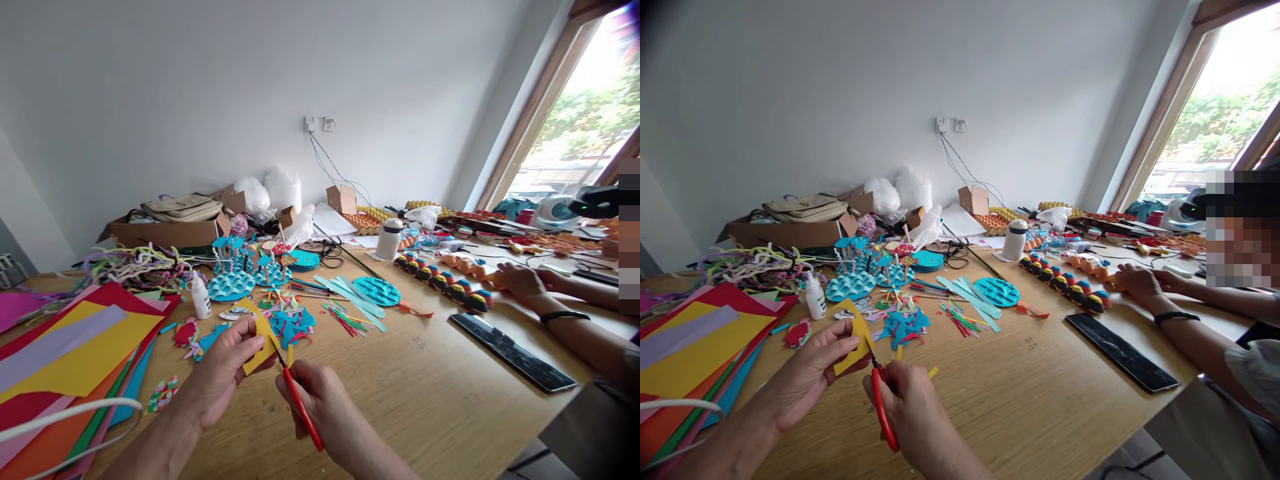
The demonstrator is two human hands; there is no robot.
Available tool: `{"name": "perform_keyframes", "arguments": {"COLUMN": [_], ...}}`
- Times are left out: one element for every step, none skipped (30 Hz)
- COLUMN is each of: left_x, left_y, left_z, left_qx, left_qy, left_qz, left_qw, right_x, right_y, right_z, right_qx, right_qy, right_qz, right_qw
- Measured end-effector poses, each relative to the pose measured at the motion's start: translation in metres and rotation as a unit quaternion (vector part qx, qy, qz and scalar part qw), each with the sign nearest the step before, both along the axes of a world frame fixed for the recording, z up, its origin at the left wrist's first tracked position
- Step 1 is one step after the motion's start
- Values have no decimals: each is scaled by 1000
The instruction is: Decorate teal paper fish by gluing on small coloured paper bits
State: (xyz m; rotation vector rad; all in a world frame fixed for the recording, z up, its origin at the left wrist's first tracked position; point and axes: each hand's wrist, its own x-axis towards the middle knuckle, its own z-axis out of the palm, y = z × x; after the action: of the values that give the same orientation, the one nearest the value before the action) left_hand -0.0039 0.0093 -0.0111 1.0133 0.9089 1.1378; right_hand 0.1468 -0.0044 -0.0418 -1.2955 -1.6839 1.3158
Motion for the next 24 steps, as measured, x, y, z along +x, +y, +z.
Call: {"name": "perform_keyframes", "arguments": {"left_x": [0, 0, 0, 0, 0, 0, 0, 0, 0, 0, 0, -1, -1, -1, -1, -1, -1, -1, -1, -1, -1, 0, 0, 0], "left_y": [0, 0, 0, 0, 0, 0, 0, 0, 0, 0, 0, -1, -1, -1, -1, -1, -1, -1, -1, -1, -1, 0, 0, 0], "left_z": [0, 0, 0, 0, 0, 0, 0, 0, -1, -1, -1, -1, -1, -1, -2, -3, -3, -4, -4, -5, -5, -5, -4, -4], "left_qx": [0, -1, -2, -3, -5, -7, -8, -10, -10, -10, -10, -11, -13, -14, -14, -14, -14, -13, -12, -12, -11, -11, -10, -11], "left_qy": [2, 3, 3, 2, 1, 0, 0, 0, 2, 4, 6, 8, 11, 15, 19, 24, 28, 30, 32, 33, 33, 34, 35, 36], "left_qz": [1, 2, 4, 6, 6, 7, 8, 7, 6, 5, 4, 1, -3, -10, -19, -28, -36, -42, -46, -49, -52, -55, -58, -60], "left_qw": [1000, 1000, 1000, 1000, 1000, 1000, 1000, 1000, 1000, 1000, 1000, 1000, 1000, 1000, 1000, 999, 999, 999, 998, 998, 998, 998, 998, 997], "right_x": [0, 0, 0, -1, -1, -2, -2, -3, -3, -4, -4, -4, -4, -4, -4, -4, -4, -4, -3, -3, -3, -3, -3, -3], "right_y": [0, 0, 0, 0, -1, -1, -1, -2, -2, -2, -2, -2, -2, -2, -2, -2, -2, -2, -2, -2, -2, -2, -2, -2], "right_z": [0, 0, 1, 2, 4, 5, 6, 6, 6, 6, 5, 5, 4, 4, 4, 4, 4, 4, 4, 3, 2, 1, 0, -1], "right_qx": [0, -5, -11, -18, -23, -25, -28, -29, -29, -28, -28, -28, -28, -28, -28, -27, -26, -24, -21, -18, -15, -14, -12, -11], "right_qy": [-3, -5, -6, -7, -8, -10, -12, -14, -13, -11, -7, 0, 6, 11, 15, 16, 17, 16, 15, 14, 15, 16, 17, 19], "right_qz": [-1, -2, -3, -4, -5, -7, -7, -7, -6, -4, -1, 2, 4, 6, 9, 11, 12, 12, 13, 14, 15, 17, 18, 19], "right_qw": [1000, 1000, 1000, 1000, 1000, 1000, 1000, 999, 999, 1000, 1000, 1000, 1000, 1000, 999, 999, 999, 1000, 1000, 1000, 1000, 1000, 1000, 1000]}}
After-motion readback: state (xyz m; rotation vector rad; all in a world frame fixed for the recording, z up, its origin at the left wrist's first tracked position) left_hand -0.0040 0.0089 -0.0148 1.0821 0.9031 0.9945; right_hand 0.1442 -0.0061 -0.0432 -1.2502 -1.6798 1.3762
